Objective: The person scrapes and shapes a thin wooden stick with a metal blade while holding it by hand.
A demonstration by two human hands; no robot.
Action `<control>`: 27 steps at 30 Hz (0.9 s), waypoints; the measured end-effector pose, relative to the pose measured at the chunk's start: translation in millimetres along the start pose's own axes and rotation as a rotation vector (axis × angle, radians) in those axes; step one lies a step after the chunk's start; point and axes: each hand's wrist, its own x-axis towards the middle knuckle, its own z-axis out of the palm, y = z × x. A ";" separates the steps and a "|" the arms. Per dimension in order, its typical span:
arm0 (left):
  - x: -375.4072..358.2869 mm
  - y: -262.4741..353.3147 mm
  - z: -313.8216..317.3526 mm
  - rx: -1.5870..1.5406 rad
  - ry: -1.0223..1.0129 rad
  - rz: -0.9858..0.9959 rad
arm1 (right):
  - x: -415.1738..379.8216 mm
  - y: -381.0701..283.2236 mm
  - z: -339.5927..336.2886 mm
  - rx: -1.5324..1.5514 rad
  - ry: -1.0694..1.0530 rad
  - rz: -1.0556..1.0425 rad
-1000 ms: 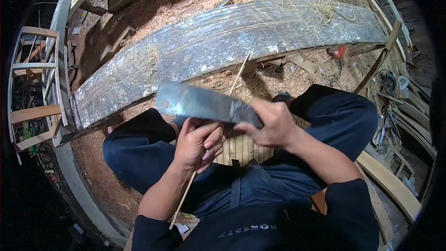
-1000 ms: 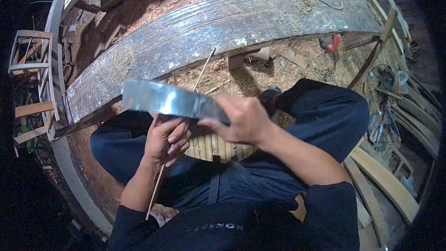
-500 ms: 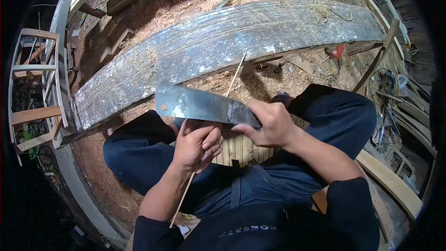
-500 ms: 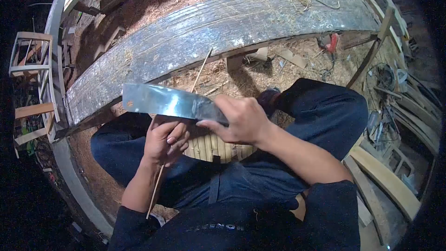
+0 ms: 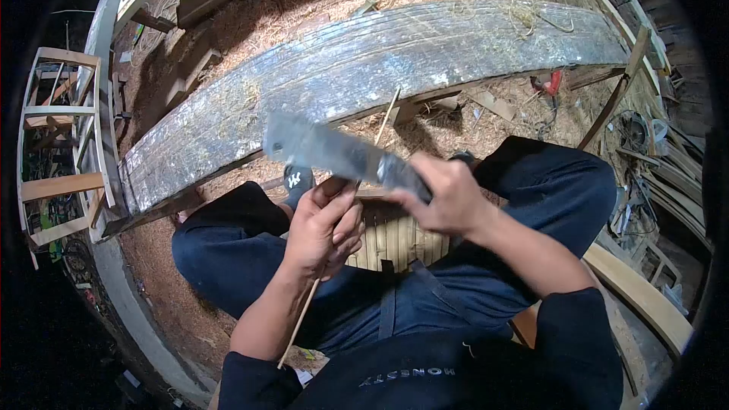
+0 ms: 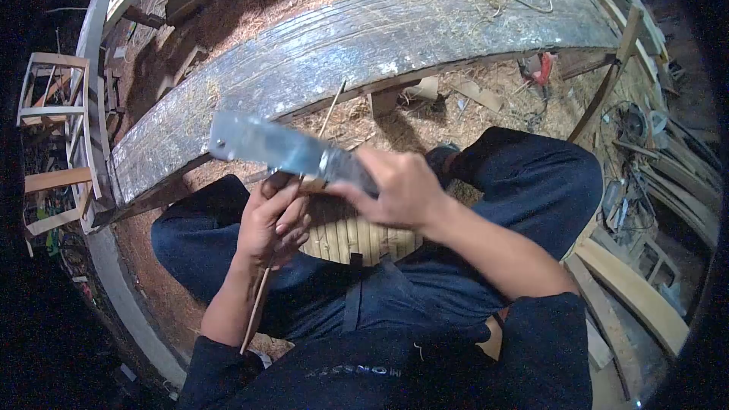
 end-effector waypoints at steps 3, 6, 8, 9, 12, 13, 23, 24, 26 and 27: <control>1.0 3.3 1.3 -0.030 -0.037 0.005 | 4.2 5.9 -1.8 0.028 -0.019 0.099; 0.0 1.4 2.1 0.002 -0.013 0.018 | 9.1 9.7 -6.3 -0.028 0.011 0.160; -0.6 -1.0 -0.6 0.026 0.021 0.020 | 1.6 2.3 -1.4 -0.059 0.005 -0.043; 0.5 0.2 0.8 0.024 0.025 0.022 | 0.2 0.1 0.0 -0.073 -0.004 -0.094; -1.8 3.7 3.3 0.001 -0.034 0.027 | 11.3 15.5 -10.1 -0.089 0.036 0.109; -1.8 4.2 2.8 0.004 -0.044 0.031 | 15.8 15.7 -19.5 -0.134 0.026 0.129; -0.4 3.9 7.1 0.083 0.002 0.010 | 8.5 5.5 -37.8 0.434 0.195 0.372; -0.2 3.8 6.4 0.080 0.000 0.002 | 8.6 4.6 -38.8 0.420 0.150 0.352; 0.3 2.6 5.9 0.073 0.001 -0.005 | 8.9 2.1 -35.8 0.415 0.112 0.297; 1.1 1.8 5.9 0.069 0.002 0.000 | 10.2 1.4 -32.8 0.415 0.110 0.298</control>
